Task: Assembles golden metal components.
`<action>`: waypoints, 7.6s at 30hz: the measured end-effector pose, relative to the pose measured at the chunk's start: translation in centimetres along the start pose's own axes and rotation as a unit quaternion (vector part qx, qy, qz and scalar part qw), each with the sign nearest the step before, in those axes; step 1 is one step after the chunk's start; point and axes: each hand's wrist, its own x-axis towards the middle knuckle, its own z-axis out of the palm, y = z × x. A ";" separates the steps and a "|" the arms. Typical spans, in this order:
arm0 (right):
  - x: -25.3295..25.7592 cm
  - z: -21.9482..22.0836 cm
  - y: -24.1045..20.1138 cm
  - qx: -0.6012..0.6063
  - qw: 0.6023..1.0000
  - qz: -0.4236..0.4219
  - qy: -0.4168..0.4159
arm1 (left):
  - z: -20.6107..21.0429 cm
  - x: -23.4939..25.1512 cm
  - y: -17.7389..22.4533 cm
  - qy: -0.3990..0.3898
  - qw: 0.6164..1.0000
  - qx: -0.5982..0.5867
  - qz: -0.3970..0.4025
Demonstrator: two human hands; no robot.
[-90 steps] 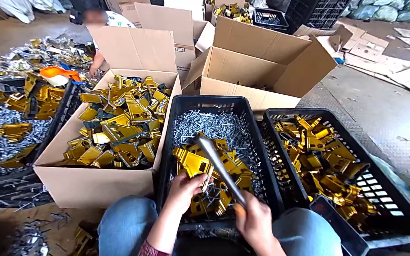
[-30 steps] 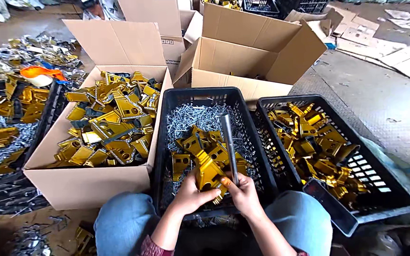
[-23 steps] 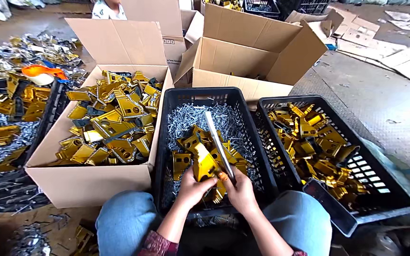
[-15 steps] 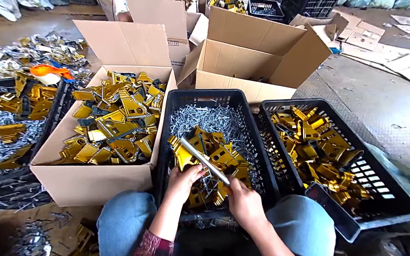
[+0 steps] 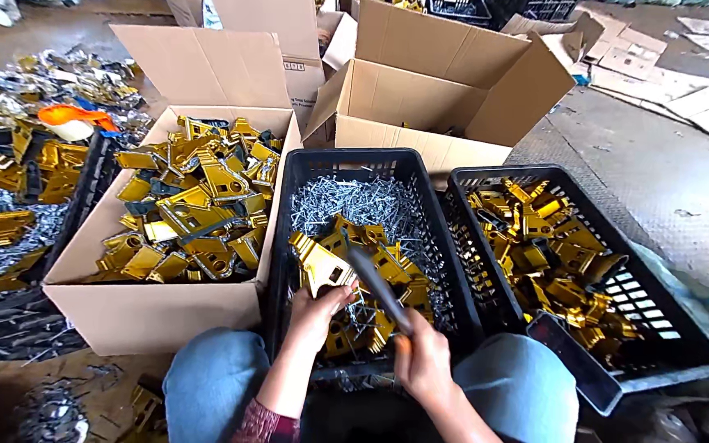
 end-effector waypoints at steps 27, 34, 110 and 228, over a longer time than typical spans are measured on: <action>2.3 1.8 -0.6 0.497 0.828 0.251 -0.070 | 0.1 -2.8 -3.6 -0.276 0.955 -0.013 0.110; 1.3 2.6 -0.4 0.565 0.786 0.239 -0.078 | 0.6 -3.1 -3.8 -0.275 0.946 -0.080 0.155; 8.8 2.1 4.7 0.273 0.795 0.529 -0.117 | -1.9 1.5 -2.2 -0.042 0.927 0.372 0.007; 9.4 3.0 0.5 0.374 0.885 0.097 -0.260 | -3.2 0.7 2.4 -0.253 0.929 0.240 0.123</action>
